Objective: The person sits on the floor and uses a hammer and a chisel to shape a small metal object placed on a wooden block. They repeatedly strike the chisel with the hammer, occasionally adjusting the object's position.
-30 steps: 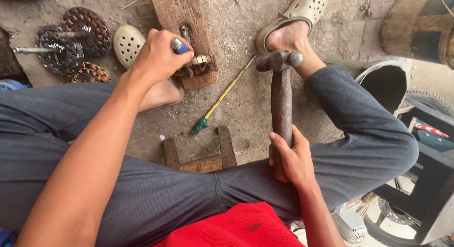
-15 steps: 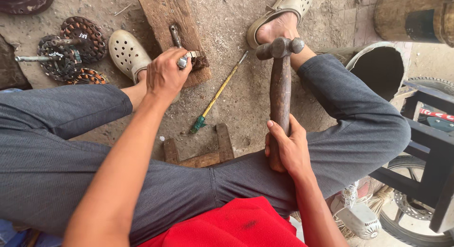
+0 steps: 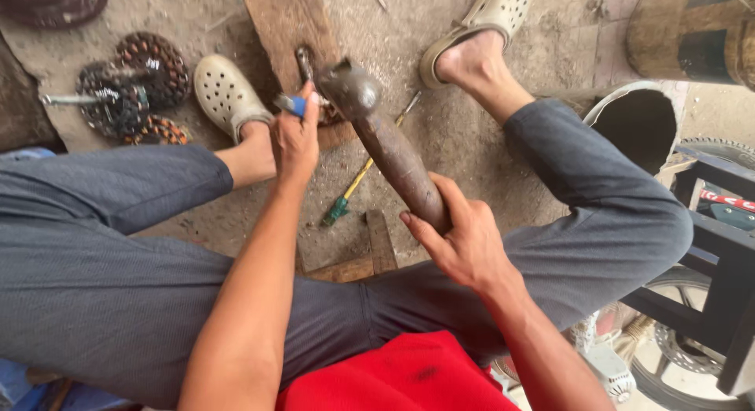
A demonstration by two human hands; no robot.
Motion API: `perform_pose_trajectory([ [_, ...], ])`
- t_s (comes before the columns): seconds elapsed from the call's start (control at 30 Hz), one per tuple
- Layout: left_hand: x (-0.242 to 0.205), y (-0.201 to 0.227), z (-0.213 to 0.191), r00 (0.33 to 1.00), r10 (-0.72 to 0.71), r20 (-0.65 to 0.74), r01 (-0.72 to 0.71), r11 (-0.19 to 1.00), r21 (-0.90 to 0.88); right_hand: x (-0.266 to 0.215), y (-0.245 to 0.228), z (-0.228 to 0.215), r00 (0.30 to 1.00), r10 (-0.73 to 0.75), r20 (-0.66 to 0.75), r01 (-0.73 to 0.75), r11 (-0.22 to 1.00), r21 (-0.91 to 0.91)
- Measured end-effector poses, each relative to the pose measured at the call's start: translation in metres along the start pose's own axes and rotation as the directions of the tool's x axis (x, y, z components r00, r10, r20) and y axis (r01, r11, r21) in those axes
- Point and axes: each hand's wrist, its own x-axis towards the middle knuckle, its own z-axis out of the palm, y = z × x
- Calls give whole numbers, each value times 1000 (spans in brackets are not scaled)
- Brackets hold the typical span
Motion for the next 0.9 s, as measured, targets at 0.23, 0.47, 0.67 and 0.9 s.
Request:
perform_pose_trajectory([
  [0.23,-3,-4,-3,942,333,-49,-320,930,180,-2,-1,10,987,159,8,-159,987,-13],
  [0.47,-4,-23,9,818,572,57,-531,714,455,-15,21,18,965,261,16,-260,965,-40],
  [0.67,4,-43,27,790,610,67,-535,631,562,-6,27,15,999,-24,22,29,975,-221],
  [0.9,-7,-15,17,829,553,86,-489,642,590,12,5,12,982,127,141,-71,935,-346],
])
